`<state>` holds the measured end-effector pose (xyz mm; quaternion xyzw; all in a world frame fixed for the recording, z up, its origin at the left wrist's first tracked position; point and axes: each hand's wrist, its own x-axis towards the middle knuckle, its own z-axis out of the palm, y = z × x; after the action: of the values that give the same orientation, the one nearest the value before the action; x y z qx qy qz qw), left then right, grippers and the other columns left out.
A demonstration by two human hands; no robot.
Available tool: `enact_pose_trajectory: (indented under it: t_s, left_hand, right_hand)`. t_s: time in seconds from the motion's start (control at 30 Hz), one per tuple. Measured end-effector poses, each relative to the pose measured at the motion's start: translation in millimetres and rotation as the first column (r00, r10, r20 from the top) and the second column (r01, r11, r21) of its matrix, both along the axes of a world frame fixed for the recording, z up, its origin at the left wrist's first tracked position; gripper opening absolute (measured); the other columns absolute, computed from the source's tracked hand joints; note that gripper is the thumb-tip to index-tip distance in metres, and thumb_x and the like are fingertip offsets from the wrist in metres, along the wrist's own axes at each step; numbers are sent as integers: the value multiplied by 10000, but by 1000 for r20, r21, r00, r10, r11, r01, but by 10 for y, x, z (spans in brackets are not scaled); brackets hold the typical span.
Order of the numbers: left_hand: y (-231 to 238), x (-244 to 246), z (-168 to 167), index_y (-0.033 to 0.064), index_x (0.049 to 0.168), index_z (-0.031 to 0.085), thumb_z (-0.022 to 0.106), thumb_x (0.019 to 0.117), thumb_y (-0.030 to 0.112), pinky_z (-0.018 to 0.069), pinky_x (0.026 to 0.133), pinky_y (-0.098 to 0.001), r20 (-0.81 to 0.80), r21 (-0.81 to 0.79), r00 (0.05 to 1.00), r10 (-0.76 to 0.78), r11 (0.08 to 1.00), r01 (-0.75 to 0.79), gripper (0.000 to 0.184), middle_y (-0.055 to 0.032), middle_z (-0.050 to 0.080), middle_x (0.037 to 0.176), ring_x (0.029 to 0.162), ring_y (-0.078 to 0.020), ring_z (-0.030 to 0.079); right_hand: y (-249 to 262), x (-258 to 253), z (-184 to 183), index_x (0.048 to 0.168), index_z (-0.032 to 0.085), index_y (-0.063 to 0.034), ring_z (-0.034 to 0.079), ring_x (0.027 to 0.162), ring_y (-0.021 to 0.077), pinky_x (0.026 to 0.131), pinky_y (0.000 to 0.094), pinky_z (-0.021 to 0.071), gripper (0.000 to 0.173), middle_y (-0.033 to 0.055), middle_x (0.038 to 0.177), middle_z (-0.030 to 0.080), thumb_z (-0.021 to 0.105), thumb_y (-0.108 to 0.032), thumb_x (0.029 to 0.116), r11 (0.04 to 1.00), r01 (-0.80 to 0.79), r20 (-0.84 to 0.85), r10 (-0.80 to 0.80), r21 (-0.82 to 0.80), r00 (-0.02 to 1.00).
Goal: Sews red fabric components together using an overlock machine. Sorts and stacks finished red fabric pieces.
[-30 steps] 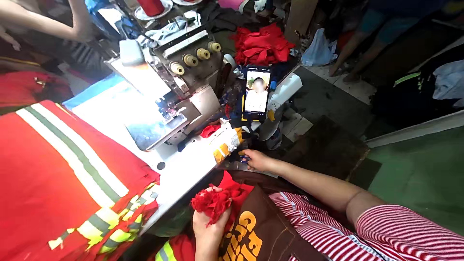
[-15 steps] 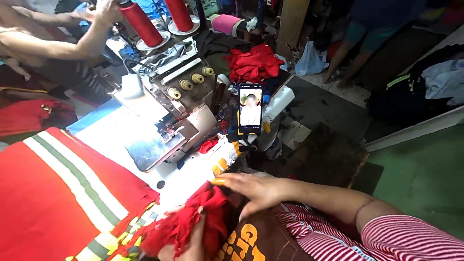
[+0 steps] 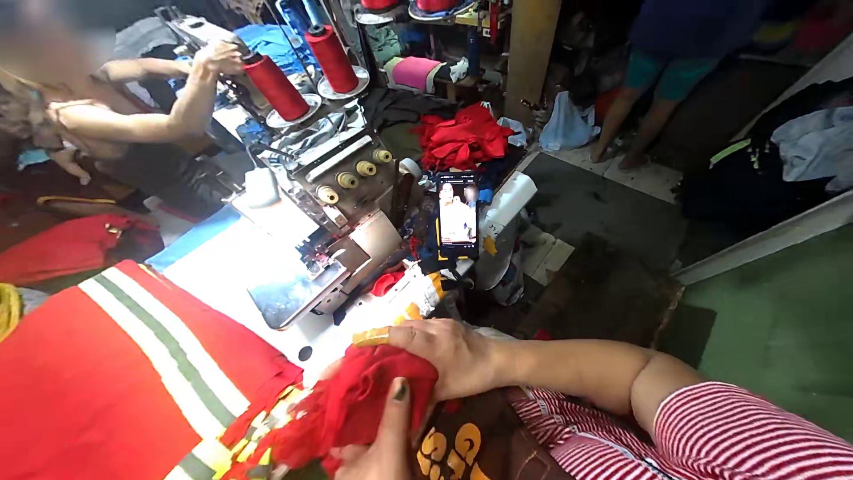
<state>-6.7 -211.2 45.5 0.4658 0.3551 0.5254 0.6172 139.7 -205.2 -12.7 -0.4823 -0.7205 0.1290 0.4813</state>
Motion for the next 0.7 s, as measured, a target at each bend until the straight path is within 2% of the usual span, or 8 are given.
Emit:
enact_pose_trajectory:
  t_s: [0.1,0.17,0.2,0.27,0.37,0.5,0.6,0.7]
  left_hand:
    - [47,-85,-101,-65,1289,427,796,780,-9,597,896,-218,-289,60,952,-100,991,123,630,35,711,1076,1003,10,686]
    - [262,-201,-264,-154,1391,302,847,775,149,508,1031,-222,-384,181,894,-232,930,319,877,-74,605,1277,1170,-9,596]
    - [404,-254,-350,-151,1441,274,845,797,240,463,1097,-246,-422,235,863,-277,886,399,946,-105,546,1386,1267,-37,541]
    - [676,-344,-476,-88,1476,368,803,846,302,404,1156,-308,-513,291,808,-290,827,481,859,-128,481,1513,1391,-111,458]
    - [1038,-478,-699,-16,1295,626,743,876,169,461,1110,-336,-593,348,795,-130,849,399,472,-129,618,1373,1324,-154,544]
    - [1414,-558,-998,-69,1182,653,659,908,43,544,881,-235,-638,341,762,112,928,149,296,-168,675,1163,1042,-87,648]
    - [1574,-526,-1216,-75,1138,655,633,969,55,540,717,-174,-685,321,696,214,947,25,214,-114,681,975,783,6,630]
    - [1632,-478,-1431,-80,1122,683,572,1022,116,552,788,-331,-755,400,548,360,915,-50,246,-191,698,957,808,-150,663]
  right_hand:
    - [-131,223,47,1305,627,32,712,1063,311,895,461,593,661,205,1159,718,875,-207,741,988,151,73,-152,15,986]
    - [-221,438,90,1280,644,16,712,1067,318,888,481,592,612,202,1157,722,860,-222,760,967,250,134,-253,38,958]
    - [-267,564,119,1271,649,9,711,1064,309,888,481,593,599,194,1152,723,856,-235,764,953,300,158,-303,42,940]
    - [-382,844,191,1286,659,-22,708,1079,302,899,501,589,603,177,1173,723,858,-253,766,914,406,212,-400,15,892]
    - [-568,1295,319,1326,651,-79,687,1102,325,907,552,571,600,161,1215,701,855,-183,771,835,550,329,-514,-19,792]
    - [-681,1891,366,1380,616,-78,664,1134,396,944,601,530,674,201,1247,679,863,-104,754,709,704,478,-632,40,610]
    - [-595,2297,356,1377,597,-53,661,1125,426,934,621,520,689,227,1249,667,881,-101,751,657,750,557,-649,69,518]
    - [-342,2651,388,1428,566,-80,639,1163,444,965,632,498,669,242,1274,651,838,-130,819,653,751,613,-635,100,470]
